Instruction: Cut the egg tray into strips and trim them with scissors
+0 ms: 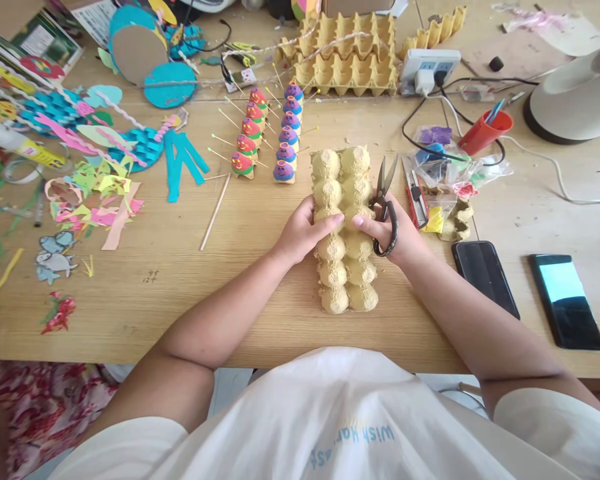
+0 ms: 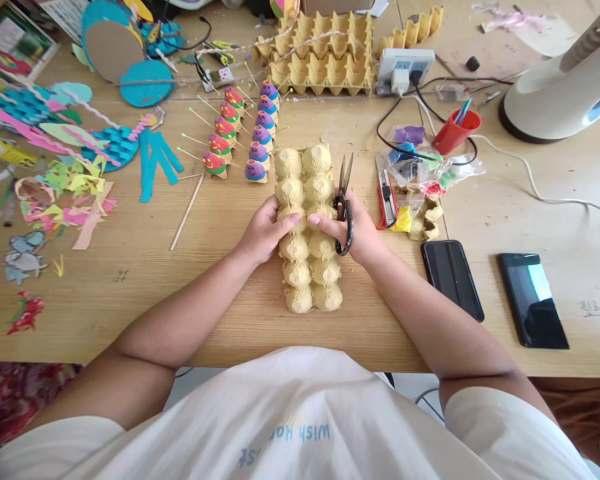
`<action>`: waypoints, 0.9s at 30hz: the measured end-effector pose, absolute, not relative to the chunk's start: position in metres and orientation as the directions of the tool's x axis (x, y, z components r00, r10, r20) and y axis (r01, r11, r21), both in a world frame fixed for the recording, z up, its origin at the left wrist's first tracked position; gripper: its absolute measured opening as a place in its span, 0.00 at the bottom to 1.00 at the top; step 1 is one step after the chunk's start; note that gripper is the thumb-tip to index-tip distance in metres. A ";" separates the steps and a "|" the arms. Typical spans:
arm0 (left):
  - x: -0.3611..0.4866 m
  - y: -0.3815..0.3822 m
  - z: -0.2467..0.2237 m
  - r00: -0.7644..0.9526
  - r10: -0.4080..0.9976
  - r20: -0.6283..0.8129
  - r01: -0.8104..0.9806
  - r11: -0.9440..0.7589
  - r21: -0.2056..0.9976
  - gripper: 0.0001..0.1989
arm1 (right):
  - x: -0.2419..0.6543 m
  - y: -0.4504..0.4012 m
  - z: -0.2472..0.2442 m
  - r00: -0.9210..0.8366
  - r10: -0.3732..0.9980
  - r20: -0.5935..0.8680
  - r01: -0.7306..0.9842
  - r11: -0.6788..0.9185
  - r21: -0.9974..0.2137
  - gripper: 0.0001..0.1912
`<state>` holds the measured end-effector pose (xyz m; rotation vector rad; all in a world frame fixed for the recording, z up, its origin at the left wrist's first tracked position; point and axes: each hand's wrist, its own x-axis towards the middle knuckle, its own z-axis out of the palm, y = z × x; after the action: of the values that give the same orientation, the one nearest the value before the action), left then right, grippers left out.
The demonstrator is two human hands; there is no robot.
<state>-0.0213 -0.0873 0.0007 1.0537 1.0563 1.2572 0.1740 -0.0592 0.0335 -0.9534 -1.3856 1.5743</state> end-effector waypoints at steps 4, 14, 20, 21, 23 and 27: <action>-0.022 -0.087 0.001 0.022 0.999 -0.028 -0.159 0.031 0.987 0.30 | 0.174 -0.060 0.033 -0.355 0.934 -0.044 -0.041 -0.062 -0.997 0.34; -0.020 -0.084 0.002 0.088 0.990 -0.109 -0.292 0.131 0.947 0.29 | 0.174 -0.060 0.027 -0.299 0.954 0.018 0.019 0.024 -1.000 0.29; -0.021 -0.083 0.004 0.093 0.992 -0.087 -0.314 0.112 0.943 0.27 | 0.171 -0.059 0.028 -0.327 0.945 0.023 -0.033 0.013 -0.999 0.29; -0.021 -0.083 0.004 0.089 0.992 -0.087 -0.320 0.111 0.941 0.27 | 0.170 -0.059 0.029 -0.332 0.943 0.025 -0.046 0.011 -0.999 0.29; -0.021 -0.083 0.005 0.086 0.993 -0.086 -0.324 0.110 0.940 0.27 | 0.169 -0.059 0.031 -0.341 0.940 0.027 -0.057 0.008 -0.998 0.30; -0.021 -0.083 0.006 0.096 0.993 -0.069 -0.295 0.094 0.951 0.27 | 0.168 -0.061 0.036 -0.362 0.932 0.011 -0.060 -0.012 -0.998 0.32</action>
<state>-0.0211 -0.0834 0.0061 0.9658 0.9629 1.2164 0.1675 -0.0608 0.0357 -0.9647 -1.4271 1.5045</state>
